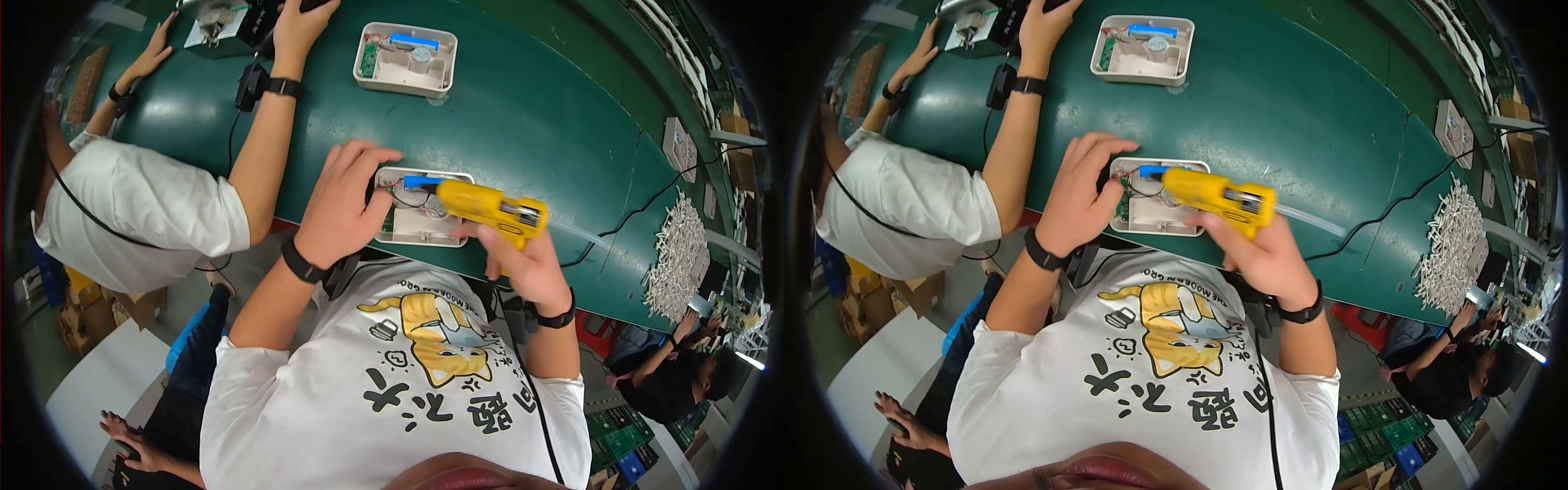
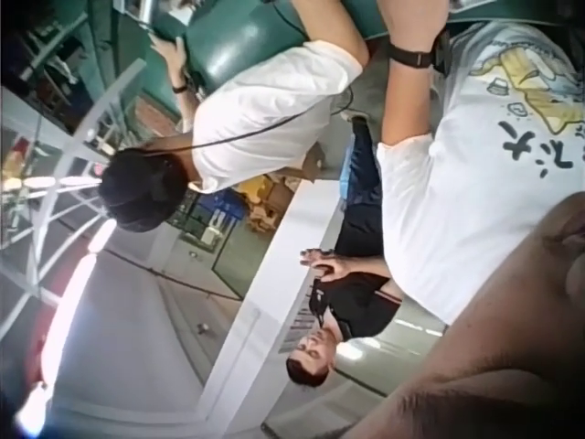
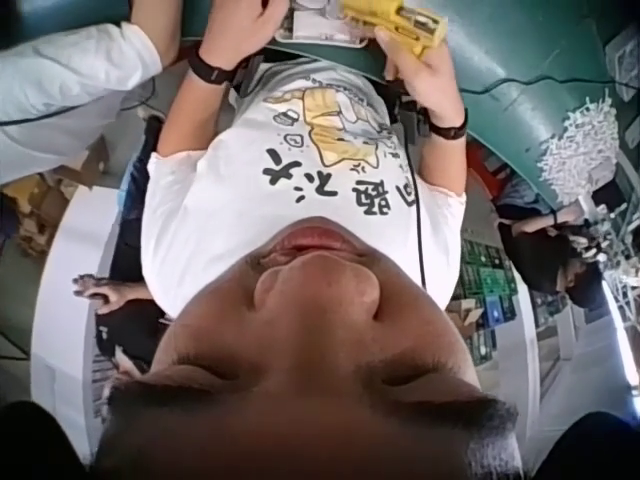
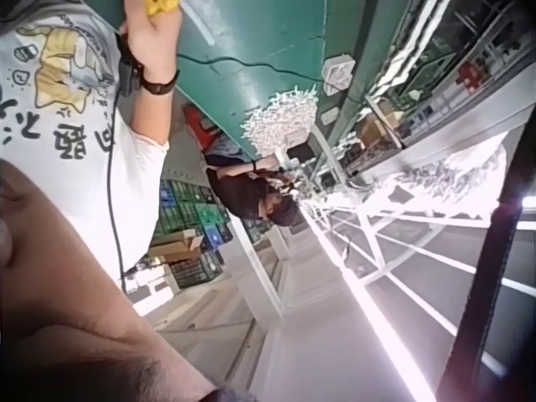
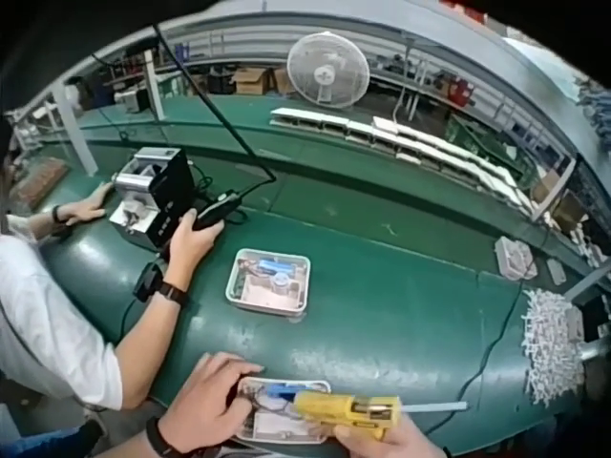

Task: Applying hot glue to small plastic components and organizing them in a tray at an assembly station.

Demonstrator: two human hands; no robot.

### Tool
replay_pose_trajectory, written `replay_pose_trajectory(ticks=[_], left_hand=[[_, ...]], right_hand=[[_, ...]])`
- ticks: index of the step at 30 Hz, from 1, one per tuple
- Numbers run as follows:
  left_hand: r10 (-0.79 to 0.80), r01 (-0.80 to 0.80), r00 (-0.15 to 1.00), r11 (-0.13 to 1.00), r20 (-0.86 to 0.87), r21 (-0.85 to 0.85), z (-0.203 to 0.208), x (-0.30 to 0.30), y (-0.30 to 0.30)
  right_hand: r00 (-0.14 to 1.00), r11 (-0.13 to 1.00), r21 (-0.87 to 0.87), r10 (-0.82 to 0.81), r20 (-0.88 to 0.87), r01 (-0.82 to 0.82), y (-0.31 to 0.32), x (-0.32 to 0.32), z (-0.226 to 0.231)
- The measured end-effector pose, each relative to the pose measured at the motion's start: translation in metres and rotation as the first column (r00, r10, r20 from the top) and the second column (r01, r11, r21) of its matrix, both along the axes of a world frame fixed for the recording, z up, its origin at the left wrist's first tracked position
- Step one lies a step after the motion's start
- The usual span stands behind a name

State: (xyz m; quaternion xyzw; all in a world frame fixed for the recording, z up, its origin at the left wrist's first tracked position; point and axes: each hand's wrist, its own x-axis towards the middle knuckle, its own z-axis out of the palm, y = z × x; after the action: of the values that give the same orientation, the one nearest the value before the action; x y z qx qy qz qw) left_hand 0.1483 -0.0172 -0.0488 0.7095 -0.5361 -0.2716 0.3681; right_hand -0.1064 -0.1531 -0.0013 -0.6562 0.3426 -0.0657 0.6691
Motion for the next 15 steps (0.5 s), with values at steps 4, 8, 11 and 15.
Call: replay_pose_trajectory(ticks=[4,8,11,15], left_hand=[[0.008,0.018,0.958,0.996,-0.287,0.088,0.003,-0.002,-0.005],[-0.012,0.015,0.887,1.000,-0.462,0.003,-0.001,-0.031,-0.058],[0.007,-0.053,0.895,0.994,-0.446,-0.091,-0.018,-0.064,-0.118],[0.175,-0.235,0.948,0.949,-0.267,-0.212,-0.029,-0.080,-0.191]], right_hand=[[0.931,0.938,0.215,-0.313,0.188,0.272,-0.012,-0.063,-0.021],[0.729,0.815,0.288,-0.579,0.365,0.503,-0.010,-0.112,-0.047],[0.607,0.751,0.307,-0.656,0.449,0.584,-0.001,-0.128,-0.063],[0.522,0.724,0.288,-0.665,0.534,0.626,0.001,-0.129,-0.073]])
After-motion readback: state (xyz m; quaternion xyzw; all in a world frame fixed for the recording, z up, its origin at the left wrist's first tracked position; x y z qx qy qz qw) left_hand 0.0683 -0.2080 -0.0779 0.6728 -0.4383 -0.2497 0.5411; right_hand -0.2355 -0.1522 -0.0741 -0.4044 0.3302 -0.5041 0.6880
